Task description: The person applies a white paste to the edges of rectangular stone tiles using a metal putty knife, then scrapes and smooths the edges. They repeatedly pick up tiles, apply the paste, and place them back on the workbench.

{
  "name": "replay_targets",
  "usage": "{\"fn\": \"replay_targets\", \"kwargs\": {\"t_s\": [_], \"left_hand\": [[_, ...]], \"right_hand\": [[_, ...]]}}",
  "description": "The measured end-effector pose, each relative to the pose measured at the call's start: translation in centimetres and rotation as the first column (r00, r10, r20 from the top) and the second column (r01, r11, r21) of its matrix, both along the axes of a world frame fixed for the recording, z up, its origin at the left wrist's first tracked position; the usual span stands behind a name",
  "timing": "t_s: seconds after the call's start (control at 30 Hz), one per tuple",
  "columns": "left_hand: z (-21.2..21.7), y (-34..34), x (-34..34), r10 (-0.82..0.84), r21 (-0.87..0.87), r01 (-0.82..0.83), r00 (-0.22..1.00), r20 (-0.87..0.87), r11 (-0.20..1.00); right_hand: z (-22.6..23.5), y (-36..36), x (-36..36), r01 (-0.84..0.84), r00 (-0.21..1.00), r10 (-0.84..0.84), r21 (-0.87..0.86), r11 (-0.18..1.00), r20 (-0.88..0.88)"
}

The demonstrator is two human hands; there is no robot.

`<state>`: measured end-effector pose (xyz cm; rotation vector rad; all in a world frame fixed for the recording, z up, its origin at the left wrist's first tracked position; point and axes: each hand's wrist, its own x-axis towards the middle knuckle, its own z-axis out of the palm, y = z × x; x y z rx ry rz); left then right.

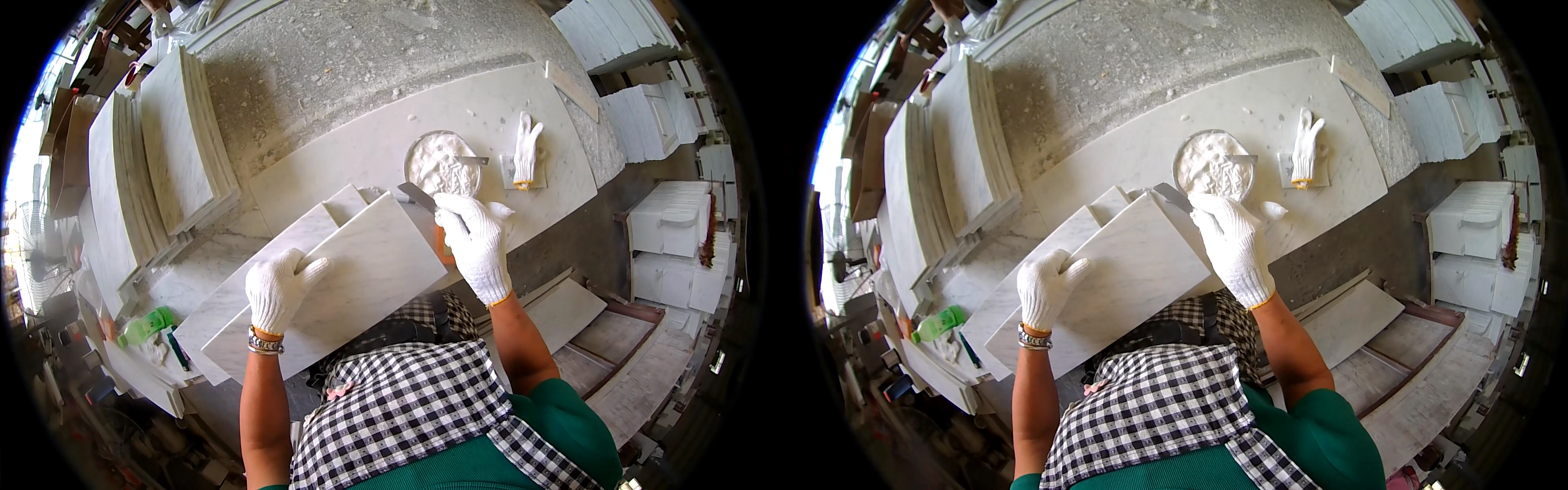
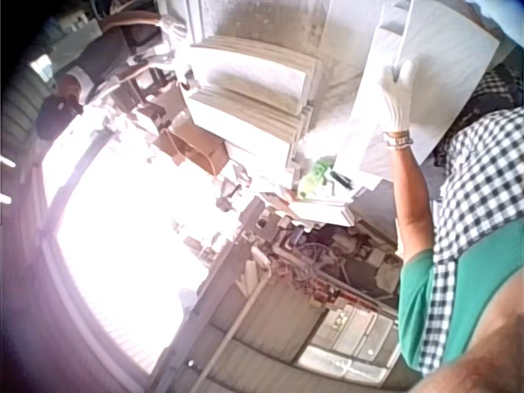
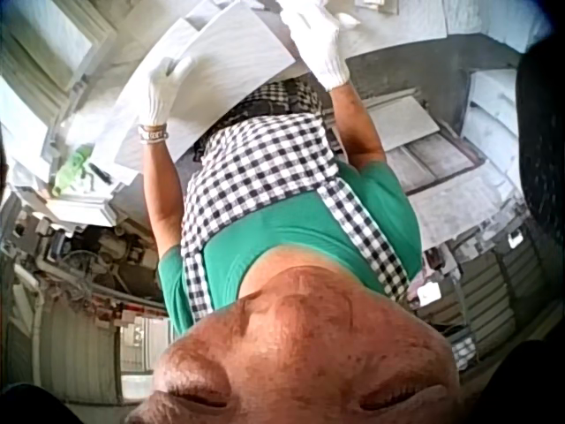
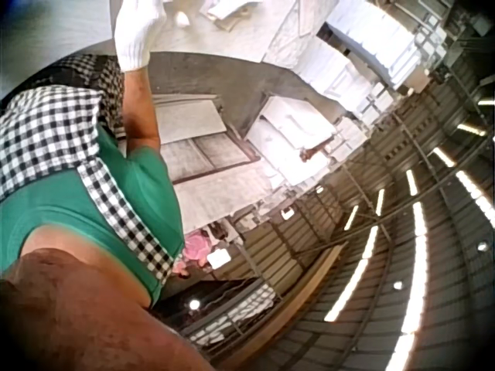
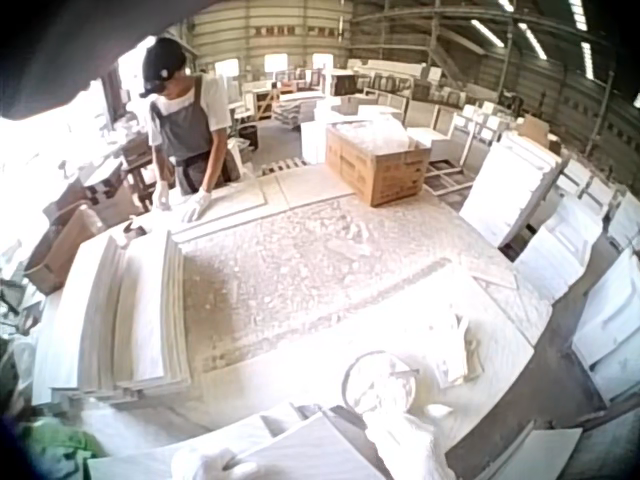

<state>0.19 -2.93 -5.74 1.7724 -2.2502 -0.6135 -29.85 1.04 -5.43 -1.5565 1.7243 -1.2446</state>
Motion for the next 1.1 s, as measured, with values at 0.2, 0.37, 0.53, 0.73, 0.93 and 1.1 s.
{"fn": "replay_targets", "kwargs": {"t_s": [0.2,0.37,0.53,0.73,0.93,1.1], "left_hand": [[0.0,0.1,0.1,0.000,0.000,0.000,1.000,0.006,1.000],[0.1,0.0,0.0,-0.015,0.001,0.015,1.000,0.020,1.000],[0.2,-0.1,-0.3,-0.004,0.030,0.003,1.000,0.015,1.000],[0.8,-0.1,0.3,-0.022,0.092,0.018,0.999,0.046,0.996],[1.8,-0.5,0.5,-0.102,0.209,0.118,0.991,-0.086,0.971],[2.6,-0.6,0.3,-0.039,0.341,0.056,0.998,-0.058,0.938]], "right_hand": [[1.1,0.4,0.3,-0.026,0.925,-0.108,0.344,0.938,0.364],[0.3,0.7,0.4,-0.029,0.898,-0.136,0.366,0.930,0.418],[0.4,0.7,0.5,-0.010,0.935,-0.114,0.347,0.938,0.335],[0.3,1.7,-0.9,0.024,0.911,-0.178,0.382,0.924,0.372],[-4.0,2.2,-4.1,0.161,0.925,-0.277,0.391,0.906,0.261],[-6.3,1.5,-3.9,0.184,0.869,-0.348,0.423,0.887,0.353]]}}
